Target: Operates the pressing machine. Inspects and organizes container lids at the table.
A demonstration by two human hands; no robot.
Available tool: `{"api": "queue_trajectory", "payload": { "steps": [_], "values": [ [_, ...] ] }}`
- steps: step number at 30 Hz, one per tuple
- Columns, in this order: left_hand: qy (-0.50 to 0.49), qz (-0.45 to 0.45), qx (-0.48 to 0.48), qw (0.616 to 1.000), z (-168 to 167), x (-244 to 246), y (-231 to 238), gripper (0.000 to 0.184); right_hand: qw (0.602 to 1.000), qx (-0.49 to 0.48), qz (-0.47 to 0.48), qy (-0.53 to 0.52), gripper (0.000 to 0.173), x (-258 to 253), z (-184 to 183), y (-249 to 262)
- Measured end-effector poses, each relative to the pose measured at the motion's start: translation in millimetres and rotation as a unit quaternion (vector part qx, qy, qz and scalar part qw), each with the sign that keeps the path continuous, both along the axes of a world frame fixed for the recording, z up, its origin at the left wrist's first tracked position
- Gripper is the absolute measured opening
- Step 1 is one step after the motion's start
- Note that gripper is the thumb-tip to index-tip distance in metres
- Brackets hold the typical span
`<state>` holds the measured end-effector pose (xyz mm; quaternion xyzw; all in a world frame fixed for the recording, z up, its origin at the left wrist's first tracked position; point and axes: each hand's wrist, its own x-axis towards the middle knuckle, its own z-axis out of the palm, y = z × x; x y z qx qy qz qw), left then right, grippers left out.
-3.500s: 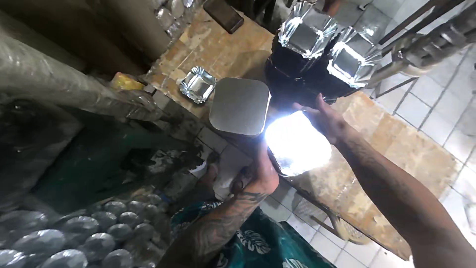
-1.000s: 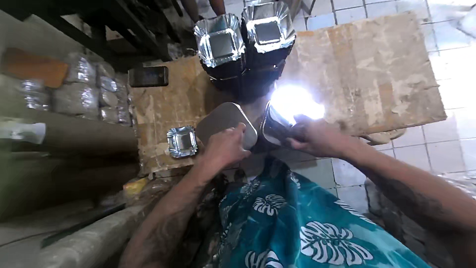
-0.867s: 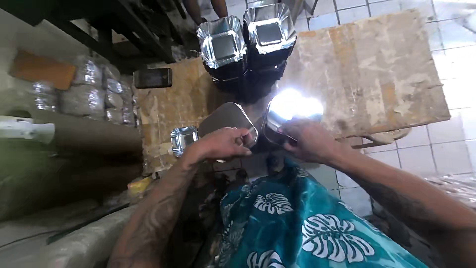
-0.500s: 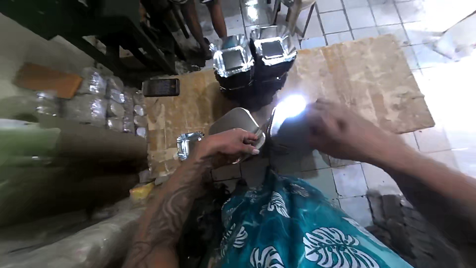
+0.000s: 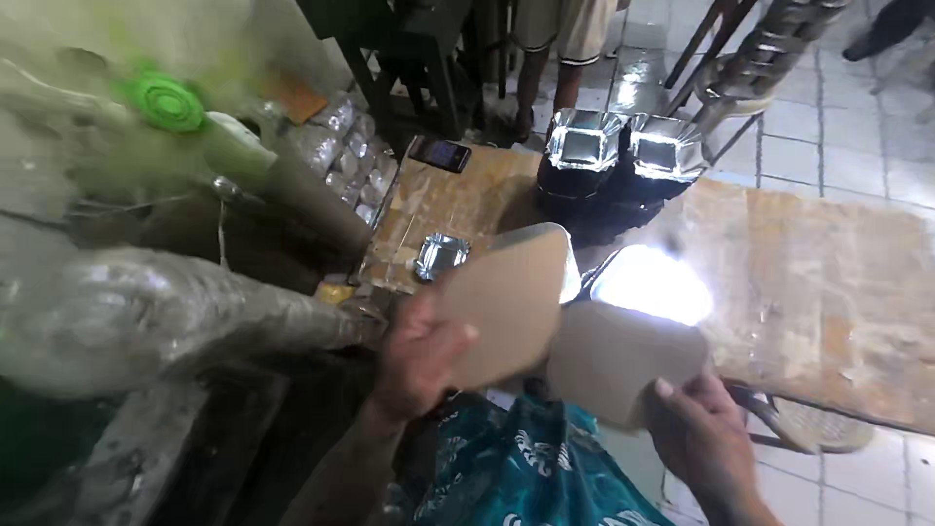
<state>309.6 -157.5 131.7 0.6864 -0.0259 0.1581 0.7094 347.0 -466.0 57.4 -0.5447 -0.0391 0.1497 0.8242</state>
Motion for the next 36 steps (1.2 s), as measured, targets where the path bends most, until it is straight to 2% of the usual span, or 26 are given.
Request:
{"api": "queue_trajectory", "payload": {
  "steps": [1,2,4,7,9,10,12,14,15,16,17,18,19,20,21,22,24,26,29,32,33,34,36],
  "values": [
    [0.024,0.038,-0.109,0.993,0,-16,-9,0.029,1.000,0.005,0.016,-0.003,0.034,16,6,1],
    [0.067,0.079,-0.180,0.978,-6,-27,-20,0.029,0.999,0.013,0.037,0.008,0.035,26,11,6],
    [0.166,0.153,-0.233,0.946,-36,-41,-44,0.027,0.995,0.016,0.085,0.051,0.035,27,19,30],
    [0.210,0.180,-0.305,0.911,-82,-65,-55,0.030,0.980,-0.055,0.179,0.062,0.036,8,18,75],
    [0.196,0.229,-0.370,0.879,-92,-99,-51,0.025,0.948,-0.095,0.294,0.072,0.026,-1,14,93],
    [0.174,0.253,-0.383,0.871,-96,-118,-44,0.021,0.922,-0.080,0.369,0.080,0.024,-1,11,100],
    [0.079,0.291,-0.415,0.858,-109,-151,-33,0.017,0.869,0.004,0.484,0.102,0.021,-11,4,126],
    [-0.026,0.330,-0.435,0.838,-131,-180,-22,0.023,0.817,0.075,0.553,0.142,0.019,-39,-10,168],
    [-0.060,0.345,-0.435,0.829,-144,-195,-9,0.022,0.802,0.077,0.575,0.142,0.018,-54,-20,195],
    [-0.060,0.373,-0.426,0.822,-159,-215,7,0.018,0.801,0.045,0.588,0.105,0.016,-67,-31,222],
    [-0.014,0.414,-0.395,0.820,-180,-241,24,0.021,0.801,-0.021,0.598,0.008,0.014,-78,-40,247],
    [0.070,0.438,-0.348,0.826,-206,-272,41,0.033,0.774,-0.095,0.607,-0.150,0.014,-85,-46,271],
    [0.181,0.461,-0.293,0.818,-230,-305,55,0.045,0.704,-0.146,0.613,-0.327,0.021,-89,-47,295],
    [0.294,0.491,-0.251,0.781,-244,-333,65,0.049,0.616,-0.176,0.600,-0.479,0.027,-94,-46,319],
    [0.369,0.516,-0.227,0.739,-254,-359,68,0.048,0.534,-0.188,0.582,-0.584,0.025,-100,-48,342],
    [0.413,0.532,-0.213,0.707,-264,-385,67,0.044,0.468,-0.192,0.562,-0.655,0.024,-108,-53,366],
    [0.429,0.560,-0.220,0.674,-273,-422,66,0.041,0.367,-0.206,0.550,-0.722,0.028,-122,-68,422],
    [0.429,0.563,-0.199,0.678,-276,-441,56,0.036,0.293,-0.228,0.567,-0.735,0.032,-140,-87,476],
    [0.494,0.476,-0.092,0.722,-280,-453,37,0.039,0.268,-0.220,0.550,-0.760,0.030,-173,-112,535],
    [0.500,0.477,-0.163,0.704,-295,-456,23,0.044,0.225,-0.206,0.558,-0.772,0.040,-193,-115,543],
    [0.504,0.469,-0.161,0.707,-302,-459,20,0.045,0.222,-0.197,0.557,-0.776,0.040,-190,-117,544],
    [0.520,0.440,-0.142,0.718,-302,-463,19,0.045,0.215,-0.198,0.565,-0.772,0.041,-188,-117,548],
    [0.567,0.354,-0.043,0.742,-297,-472,16,0.038,0.197,-0.218,0.574,-0.765,0.039,-190,-111,553]
  ]
}}
